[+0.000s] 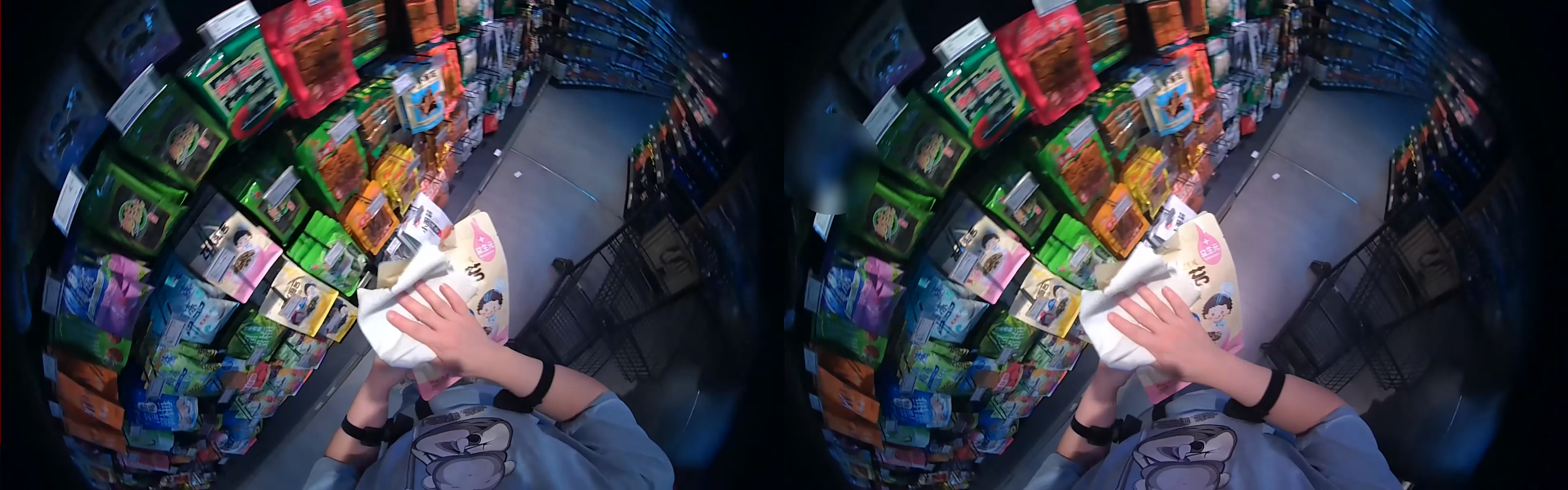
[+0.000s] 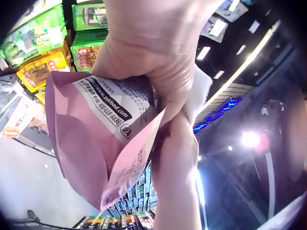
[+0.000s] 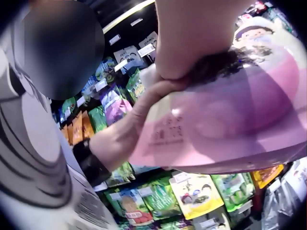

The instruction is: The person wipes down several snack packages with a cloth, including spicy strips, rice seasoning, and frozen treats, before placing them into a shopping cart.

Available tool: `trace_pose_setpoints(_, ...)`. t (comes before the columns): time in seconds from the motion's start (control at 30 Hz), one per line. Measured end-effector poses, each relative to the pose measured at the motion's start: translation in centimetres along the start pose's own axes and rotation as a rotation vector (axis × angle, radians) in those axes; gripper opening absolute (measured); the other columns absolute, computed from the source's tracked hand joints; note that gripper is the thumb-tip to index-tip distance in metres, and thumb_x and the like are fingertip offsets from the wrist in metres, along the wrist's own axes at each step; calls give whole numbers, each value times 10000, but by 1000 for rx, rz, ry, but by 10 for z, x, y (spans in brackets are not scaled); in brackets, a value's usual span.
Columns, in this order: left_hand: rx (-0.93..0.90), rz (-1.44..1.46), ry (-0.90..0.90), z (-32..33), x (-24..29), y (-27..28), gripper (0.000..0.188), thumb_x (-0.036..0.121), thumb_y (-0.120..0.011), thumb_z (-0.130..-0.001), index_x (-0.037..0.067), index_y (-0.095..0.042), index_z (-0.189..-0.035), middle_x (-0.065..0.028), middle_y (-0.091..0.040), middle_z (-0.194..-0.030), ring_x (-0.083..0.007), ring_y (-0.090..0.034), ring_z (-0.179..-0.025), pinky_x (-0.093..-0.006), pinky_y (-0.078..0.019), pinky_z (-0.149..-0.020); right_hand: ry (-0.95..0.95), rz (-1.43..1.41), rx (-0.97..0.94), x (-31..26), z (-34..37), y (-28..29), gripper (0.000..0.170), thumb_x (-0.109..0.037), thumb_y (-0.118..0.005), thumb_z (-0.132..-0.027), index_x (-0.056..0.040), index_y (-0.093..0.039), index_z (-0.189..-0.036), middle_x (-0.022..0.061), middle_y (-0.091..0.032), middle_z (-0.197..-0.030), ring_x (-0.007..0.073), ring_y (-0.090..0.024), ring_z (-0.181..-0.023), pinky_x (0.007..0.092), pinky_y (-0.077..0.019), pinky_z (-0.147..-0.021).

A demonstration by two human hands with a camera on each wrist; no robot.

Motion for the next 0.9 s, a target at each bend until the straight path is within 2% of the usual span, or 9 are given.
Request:
trace_pose_setpoints(0.1,22,-158,71,-5,-7,-26,818,66,-705,-768,54,-216,-1424,-116,-334,-1422,-234,-388,-1278,-377,-340,-1048,-36,-59,43,26,21,10,705,-227,-593,-718,-222,-372,-1387,47,-363,-1432,301,-362,-1294,520,-228,-1053)
trace_pose_setpoints(0.17,-67,-739,45,-1,-10,-37,904,51,-768,-675,64,-245,-1412,-115,-376,-1394,-218,-409,-1257,-374,-372,-1022,-45,33,64,38,39,19,691,-244,-590,-711,-201,-395,-1372,43,-376,-1425,284,-370,-1292,527,-219,-1052)
trace_pose_setpoints(0.27,120,-255,180,-1,-27,-61,911,-17,-768,-616,54,-270,-1376,-117,-460,-1304,-204,-506,-1151,-351,-439,-948,-122,-13,136,58,63,38,673,-225,-601,-714,-155,-410,-1356,51,-385,-1418,274,-383,-1283,521,-221,-1059)
trace_pose_setpoints(0.3,183,-143,96,-1,-17,-79,870,-54,-747,-621,48,-280,-1348,-116,-492,-1243,-199,-545,-1090,-343,-468,-904,-151,53,103,65,70,48,657,-176,-593,-709,-121,-421,-1341,52,-392,-1412,273,-371,-1293,529,-199,-1070)
trace_pose_setpoints(0.53,195,-201,182,15,-33,-114,802,-26,-739,-678,43,-258,-1316,-136,-477,-1232,-213,-529,-1100,-359,-460,-912,-397,178,139,154,135,71,649,-125,-601,-687,-95,-443,-1316,78,-402,-1399,312,-360,-1295,536,-198,-1074)
trace_pose_setpoints(0.6,233,-191,186,17,-36,-118,799,-19,-735,-685,43,-255,-1321,-138,-481,-1235,-223,-529,-1106,-366,-460,-915,-574,-149,427,179,153,82,629,-133,-600,-709,-86,-440,-1316,86,-402,-1398,338,-358,-1292,523,-220,-1074)
trace_pose_setpoints(0.7,340,-71,158,20,-35,-120,724,8,-699,-700,37,-314,-1313,-138,-539,-1192,-248,-569,-1071,-374,-488,-885,-324,-420,543,139,169,109,608,-139,-606,-729,-84,-442,-1312,84,-399,-1403,347,-341,-1305,510,-244,-1070)
trace_pose_setpoints(0.83,361,124,203,21,-48,-122,645,8,-600,-822,64,-246,-1358,-157,-446,-1314,-257,-521,-1146,-381,-492,-899,144,-202,-41,55,167,86,669,-158,-643,-705,-186,-435,-1339,54,-386,-1419,301,-334,-1325,518,-258,-1058)
trace_pose_setpoints(0.9,335,244,240,25,-50,-119,603,10,-568,-843,66,-256,-1356,-160,-443,-1318,-260,-521,-1148,-385,-493,-899,145,-134,-76,46,170,79,695,-159,-642,-693,-209,-422,-1351,50,-364,-1433,296,-329,-1326,525,-249,-1057)
Point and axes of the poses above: each hand's wrist, its own z-axis away from the middle knuckle, its own y-axis out of the back of the hand, x = y × z, the point moved 4 cm from there along -z, towards the middle knuckle
